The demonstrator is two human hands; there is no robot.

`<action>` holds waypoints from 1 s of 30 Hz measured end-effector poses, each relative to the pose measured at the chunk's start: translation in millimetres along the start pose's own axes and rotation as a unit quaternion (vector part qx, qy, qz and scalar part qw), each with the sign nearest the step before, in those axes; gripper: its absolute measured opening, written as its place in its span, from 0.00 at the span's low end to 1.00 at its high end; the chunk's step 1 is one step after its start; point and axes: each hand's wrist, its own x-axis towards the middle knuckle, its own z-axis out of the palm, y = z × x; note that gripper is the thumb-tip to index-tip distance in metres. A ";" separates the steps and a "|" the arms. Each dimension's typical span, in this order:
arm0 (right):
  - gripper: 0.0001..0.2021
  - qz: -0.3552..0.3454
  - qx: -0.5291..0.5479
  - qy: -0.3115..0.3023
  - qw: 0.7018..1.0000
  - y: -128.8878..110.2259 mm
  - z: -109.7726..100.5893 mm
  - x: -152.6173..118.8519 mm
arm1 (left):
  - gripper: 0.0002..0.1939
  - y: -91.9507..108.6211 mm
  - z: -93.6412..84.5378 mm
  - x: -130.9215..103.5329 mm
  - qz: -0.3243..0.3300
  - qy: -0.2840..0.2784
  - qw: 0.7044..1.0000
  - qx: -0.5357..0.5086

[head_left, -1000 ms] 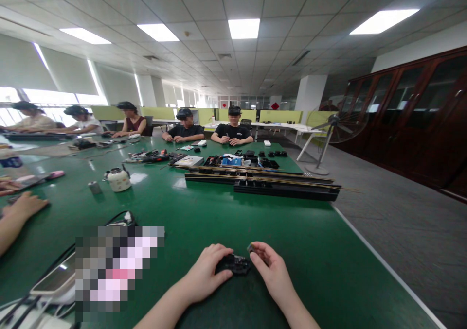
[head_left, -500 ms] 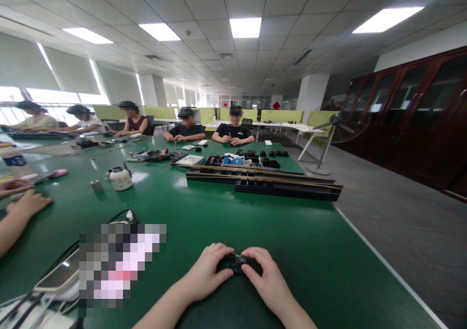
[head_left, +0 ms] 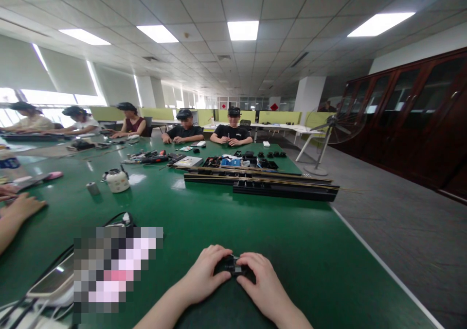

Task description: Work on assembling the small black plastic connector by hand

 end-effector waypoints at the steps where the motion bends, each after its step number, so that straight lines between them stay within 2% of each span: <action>1: 0.12 0.005 0.004 0.001 1.000 -0.5 -0.3 0.0 | 0.20 0.1 -0.1 -0.1 0.000 0.000 1.000 0.000; 10: 0.21 0.029 0.018 0.023 0.999 1.3 2.3 -1.4 | 0.20 1.1 -0.4 0.2 0.001 0.002 1.000 0.002; 23: 0.18 0.053 0.042 0.019 0.998 4.1 1.3 -0.5 | 0.24 -3.3 2.0 -0.5 -0.003 0.008 1.000 -0.008; 30: 0.18 0.056 0.049 0.017 0.997 2.2 -0.4 0.0 | 0.22 -2.4 1.5 0.2 -0.007 0.005 1.000 -0.007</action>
